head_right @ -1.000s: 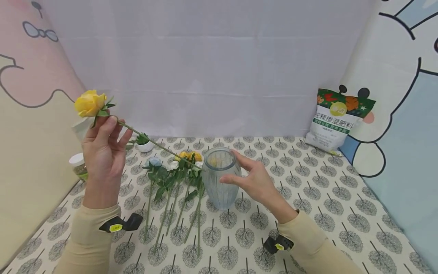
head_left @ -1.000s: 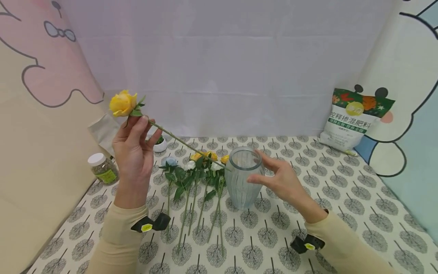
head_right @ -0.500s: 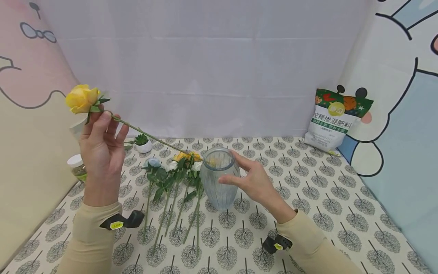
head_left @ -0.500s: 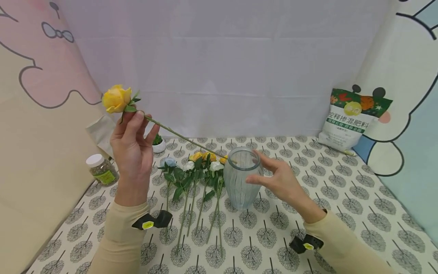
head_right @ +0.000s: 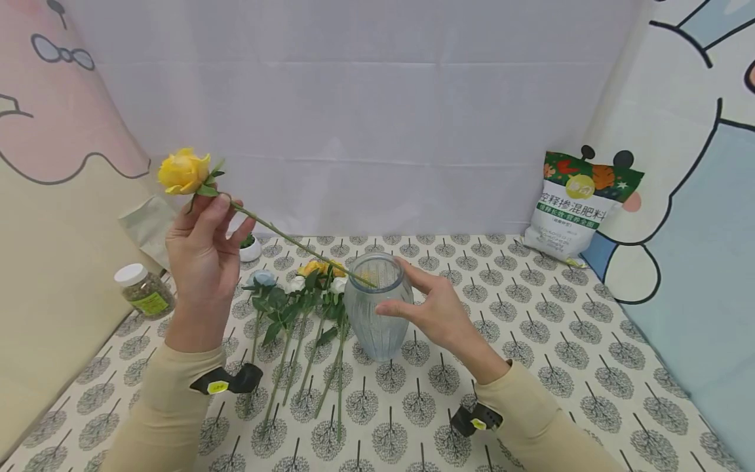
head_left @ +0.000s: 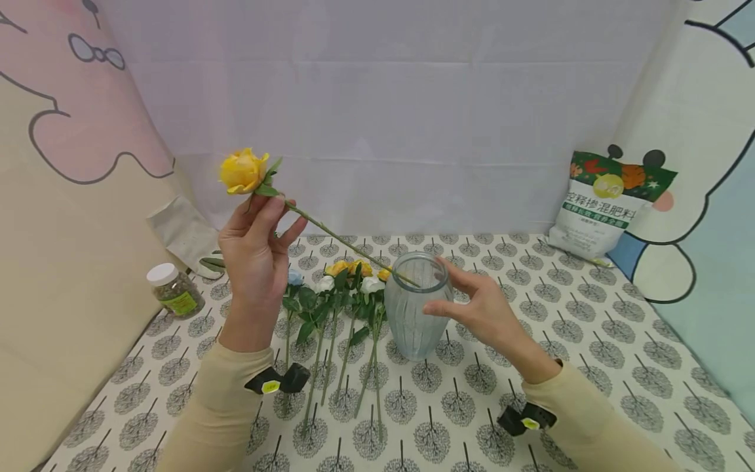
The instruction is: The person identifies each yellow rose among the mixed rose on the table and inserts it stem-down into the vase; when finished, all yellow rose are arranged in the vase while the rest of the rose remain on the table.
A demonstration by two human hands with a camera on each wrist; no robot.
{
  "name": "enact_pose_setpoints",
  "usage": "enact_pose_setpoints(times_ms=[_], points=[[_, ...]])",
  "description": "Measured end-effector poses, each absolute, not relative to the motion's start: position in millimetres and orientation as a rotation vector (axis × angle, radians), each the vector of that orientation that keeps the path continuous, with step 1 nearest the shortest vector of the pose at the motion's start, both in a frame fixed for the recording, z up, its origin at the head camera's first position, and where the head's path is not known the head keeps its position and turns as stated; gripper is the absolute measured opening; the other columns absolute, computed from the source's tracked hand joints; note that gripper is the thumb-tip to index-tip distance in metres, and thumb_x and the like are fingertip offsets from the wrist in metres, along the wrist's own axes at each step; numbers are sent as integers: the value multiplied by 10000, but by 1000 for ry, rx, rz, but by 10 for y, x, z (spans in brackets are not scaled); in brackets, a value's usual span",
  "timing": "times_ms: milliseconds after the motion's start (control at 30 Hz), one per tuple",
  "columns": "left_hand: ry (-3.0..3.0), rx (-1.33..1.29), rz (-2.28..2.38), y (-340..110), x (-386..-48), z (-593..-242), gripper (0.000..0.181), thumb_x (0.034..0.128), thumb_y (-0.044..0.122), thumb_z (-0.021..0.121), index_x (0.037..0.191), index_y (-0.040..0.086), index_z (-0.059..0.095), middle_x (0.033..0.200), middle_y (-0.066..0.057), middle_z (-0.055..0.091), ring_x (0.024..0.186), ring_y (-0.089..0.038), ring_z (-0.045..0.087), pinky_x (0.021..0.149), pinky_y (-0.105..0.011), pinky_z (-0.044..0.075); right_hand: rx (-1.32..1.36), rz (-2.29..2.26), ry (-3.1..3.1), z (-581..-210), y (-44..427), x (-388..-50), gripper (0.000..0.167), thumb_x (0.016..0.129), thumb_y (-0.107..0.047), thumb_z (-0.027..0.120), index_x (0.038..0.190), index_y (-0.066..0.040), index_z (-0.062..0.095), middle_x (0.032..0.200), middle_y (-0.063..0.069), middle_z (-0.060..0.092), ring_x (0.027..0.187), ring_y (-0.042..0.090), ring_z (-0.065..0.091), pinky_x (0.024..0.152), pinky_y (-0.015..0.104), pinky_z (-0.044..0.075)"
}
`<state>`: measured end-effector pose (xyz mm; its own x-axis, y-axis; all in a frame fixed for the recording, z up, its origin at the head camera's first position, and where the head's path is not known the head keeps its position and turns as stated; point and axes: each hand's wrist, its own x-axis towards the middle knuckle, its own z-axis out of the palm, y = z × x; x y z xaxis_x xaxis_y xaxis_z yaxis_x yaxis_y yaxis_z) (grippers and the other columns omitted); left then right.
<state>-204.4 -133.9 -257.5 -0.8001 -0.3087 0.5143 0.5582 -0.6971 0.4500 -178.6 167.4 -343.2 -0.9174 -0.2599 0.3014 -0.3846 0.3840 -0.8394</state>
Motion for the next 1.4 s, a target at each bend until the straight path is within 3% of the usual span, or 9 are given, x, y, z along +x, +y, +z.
enact_pose_setpoints(times_ms=[400,767,1100,1400], points=[[-1001,-615,-2479,-1122,-2021,-2745,222,918,-136,624,1004,20,756,917,-102,685,855,-231,691,697,-377,630,601,1578,-2507,-3438,1674,-1787,834,807,-236,848,1512,-103,425,1486,147,455,1356,389,450,1128,590,314],[-1049,-602,-2484,-988,-2018,-2849,154,890,-62,717,1008,34,742,896,-93,688,854,-221,703,712,-386,627,598,1571,-2512,-3435,1666,-1792,826,809,-259,846,1514,-142,431,1501,146,437,1359,402,441,1121,595,322],[-1046,-581,-2527,-846,-2037,-2915,128,859,-61,751,900,57,725,899,-82,704,838,-225,712,698,-400,626,616,1587,-2496,-3437,1687,-1801,817,813,-228,844,1505,-85,434,1514,136,419,1371,394,428,1132,592,305],[-1114,-579,-2535,-744,-2049,-2982,156,862,-37,759,977,67,737,909,-81,688,848,-209,707,713,-391,622,600,1591,-2502,-3433,1682,-1790,822,809,-237,846,1509,-115,433,1517,130,418,1372,392,428,1131,593,307]])
